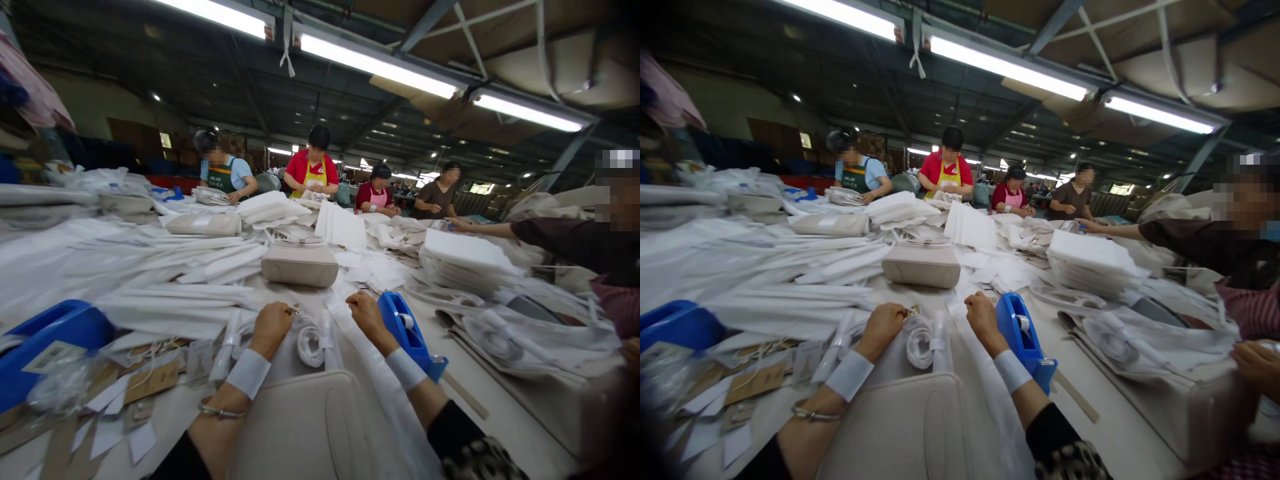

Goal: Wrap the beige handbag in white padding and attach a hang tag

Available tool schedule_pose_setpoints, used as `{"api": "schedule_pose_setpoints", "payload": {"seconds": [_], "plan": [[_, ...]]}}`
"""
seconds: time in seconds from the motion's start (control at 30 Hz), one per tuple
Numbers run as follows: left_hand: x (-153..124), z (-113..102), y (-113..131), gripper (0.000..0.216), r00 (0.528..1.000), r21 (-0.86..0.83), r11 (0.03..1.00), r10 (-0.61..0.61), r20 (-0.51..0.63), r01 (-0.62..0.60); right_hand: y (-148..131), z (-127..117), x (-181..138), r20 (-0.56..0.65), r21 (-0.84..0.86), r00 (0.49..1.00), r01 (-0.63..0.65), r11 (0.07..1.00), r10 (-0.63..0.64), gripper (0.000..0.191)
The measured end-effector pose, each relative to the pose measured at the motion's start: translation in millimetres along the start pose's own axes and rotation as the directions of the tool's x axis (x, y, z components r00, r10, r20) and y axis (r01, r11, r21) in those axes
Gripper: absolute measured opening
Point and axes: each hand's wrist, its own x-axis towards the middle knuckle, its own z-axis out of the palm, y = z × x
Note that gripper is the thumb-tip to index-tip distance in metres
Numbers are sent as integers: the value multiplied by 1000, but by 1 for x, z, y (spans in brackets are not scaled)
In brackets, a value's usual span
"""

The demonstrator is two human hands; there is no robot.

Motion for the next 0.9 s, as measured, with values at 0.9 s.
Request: {"api": "schedule_pose_setpoints", "payload": {"seconds": [0.9], "plan": [[-1, 5, -3, 34, 999, -83, 996, -37, -4, 37, 8, 51, 75, 217, -199, 970, -67, 978, 110, 26]]}}
